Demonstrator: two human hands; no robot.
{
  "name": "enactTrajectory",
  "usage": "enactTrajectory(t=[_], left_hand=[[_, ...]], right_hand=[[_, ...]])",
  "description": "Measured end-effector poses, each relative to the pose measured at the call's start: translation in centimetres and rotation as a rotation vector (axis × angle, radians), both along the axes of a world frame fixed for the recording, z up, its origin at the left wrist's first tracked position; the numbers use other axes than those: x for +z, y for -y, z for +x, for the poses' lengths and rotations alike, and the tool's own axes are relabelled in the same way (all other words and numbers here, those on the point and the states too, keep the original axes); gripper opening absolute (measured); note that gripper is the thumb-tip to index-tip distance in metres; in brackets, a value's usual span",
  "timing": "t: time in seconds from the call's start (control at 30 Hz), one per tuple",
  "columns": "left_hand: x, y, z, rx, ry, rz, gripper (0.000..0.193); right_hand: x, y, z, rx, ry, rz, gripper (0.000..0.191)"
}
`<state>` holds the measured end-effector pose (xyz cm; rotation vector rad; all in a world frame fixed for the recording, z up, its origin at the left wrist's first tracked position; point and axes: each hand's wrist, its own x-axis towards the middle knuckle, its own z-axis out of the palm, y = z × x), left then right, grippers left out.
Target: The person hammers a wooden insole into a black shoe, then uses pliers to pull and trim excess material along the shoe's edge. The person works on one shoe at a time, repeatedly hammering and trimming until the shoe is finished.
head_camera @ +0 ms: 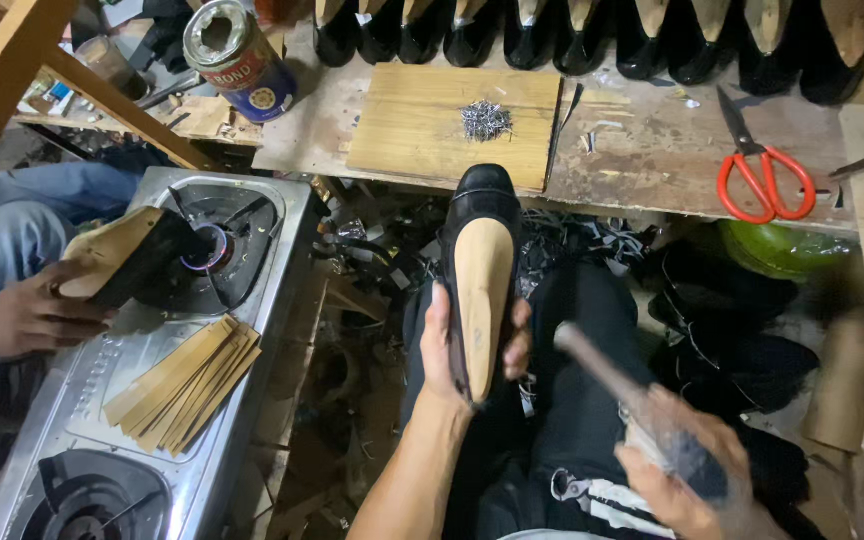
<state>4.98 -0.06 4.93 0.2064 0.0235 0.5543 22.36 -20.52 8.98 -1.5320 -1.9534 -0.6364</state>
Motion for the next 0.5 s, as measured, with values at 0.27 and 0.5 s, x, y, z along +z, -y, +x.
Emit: enactTrajectory(t=[0.27, 0.5], left_hand=[[-0.1, 1.0, -2.2, -0.024, -0.013, 0.102, 0.087], [-0.2, 1.9, -3.1, -0.032, 0.007, 0.119, 0.089]], right_hand=[[1.9, -8.6, 7.9, -0.436, -0.496, -0.242, 0.063], [0.2, -15.0, 13.7, -0.582, -0.072, -0.372, 0.054]])
